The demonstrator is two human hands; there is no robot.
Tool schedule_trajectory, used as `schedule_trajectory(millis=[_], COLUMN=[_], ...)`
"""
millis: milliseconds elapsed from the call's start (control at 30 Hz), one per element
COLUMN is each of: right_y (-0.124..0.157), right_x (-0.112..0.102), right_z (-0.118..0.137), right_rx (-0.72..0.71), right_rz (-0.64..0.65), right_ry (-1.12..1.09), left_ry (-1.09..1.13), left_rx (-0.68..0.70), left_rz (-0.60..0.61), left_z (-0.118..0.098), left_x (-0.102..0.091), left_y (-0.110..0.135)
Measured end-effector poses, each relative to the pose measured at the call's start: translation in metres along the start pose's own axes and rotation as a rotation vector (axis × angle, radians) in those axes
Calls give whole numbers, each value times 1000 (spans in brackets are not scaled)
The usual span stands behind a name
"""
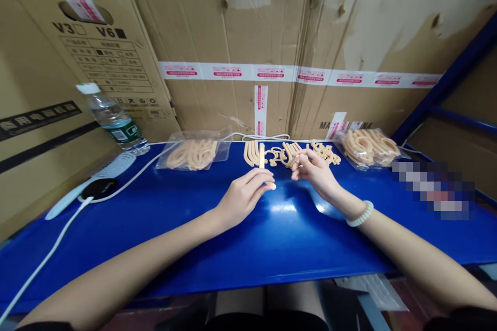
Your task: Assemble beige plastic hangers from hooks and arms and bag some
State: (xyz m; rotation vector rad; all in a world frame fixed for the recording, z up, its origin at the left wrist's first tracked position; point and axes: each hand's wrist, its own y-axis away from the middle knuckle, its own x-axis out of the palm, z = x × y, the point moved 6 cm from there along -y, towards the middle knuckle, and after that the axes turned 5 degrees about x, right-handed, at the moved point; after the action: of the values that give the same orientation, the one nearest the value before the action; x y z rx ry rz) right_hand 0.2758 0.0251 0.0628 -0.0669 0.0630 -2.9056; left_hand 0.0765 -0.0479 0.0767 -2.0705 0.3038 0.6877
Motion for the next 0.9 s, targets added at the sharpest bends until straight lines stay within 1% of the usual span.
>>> schedule_trajectory(millis=[67, 167, 233, 300, 400, 533, 600, 700, 833, 900], right_y=[8, 12, 13, 13, 14, 15, 16, 16, 15, 16], right_x=[1, 3, 3, 3, 5, 10, 11, 10, 10, 13], right_z=[-11, -22, -25, -28, -28, -26, -24, -20, -20, -20], right_rx=[78, 121, 129, 140, 109, 41, 12, -20, 5, 13], right_rz=[-33, -63, -83, -93, -87, -82, -76, -59, -10, 25], right_ry=[-136, -224, -229, -213, -155, -83, -67, -45, 36, 58], left_ry=[113, 231, 344, 487, 646, 747, 804, 917, 1039, 1064], left_rx=[-54, -194, -321, -443, -567, -707, -749, -775, -790, -781], left_rz=[-20, -98, -152, -177, -176, -156, -163, -212, -265, -262], left_z=[-4, 6, 17, 27, 33, 37, 40, 44, 48, 49], left_x=[4, 9, 15, 23, 32, 37, 38, 39, 41, 42], left_y=[2, 6, 9, 13, 16, 22, 24, 25, 25, 25])
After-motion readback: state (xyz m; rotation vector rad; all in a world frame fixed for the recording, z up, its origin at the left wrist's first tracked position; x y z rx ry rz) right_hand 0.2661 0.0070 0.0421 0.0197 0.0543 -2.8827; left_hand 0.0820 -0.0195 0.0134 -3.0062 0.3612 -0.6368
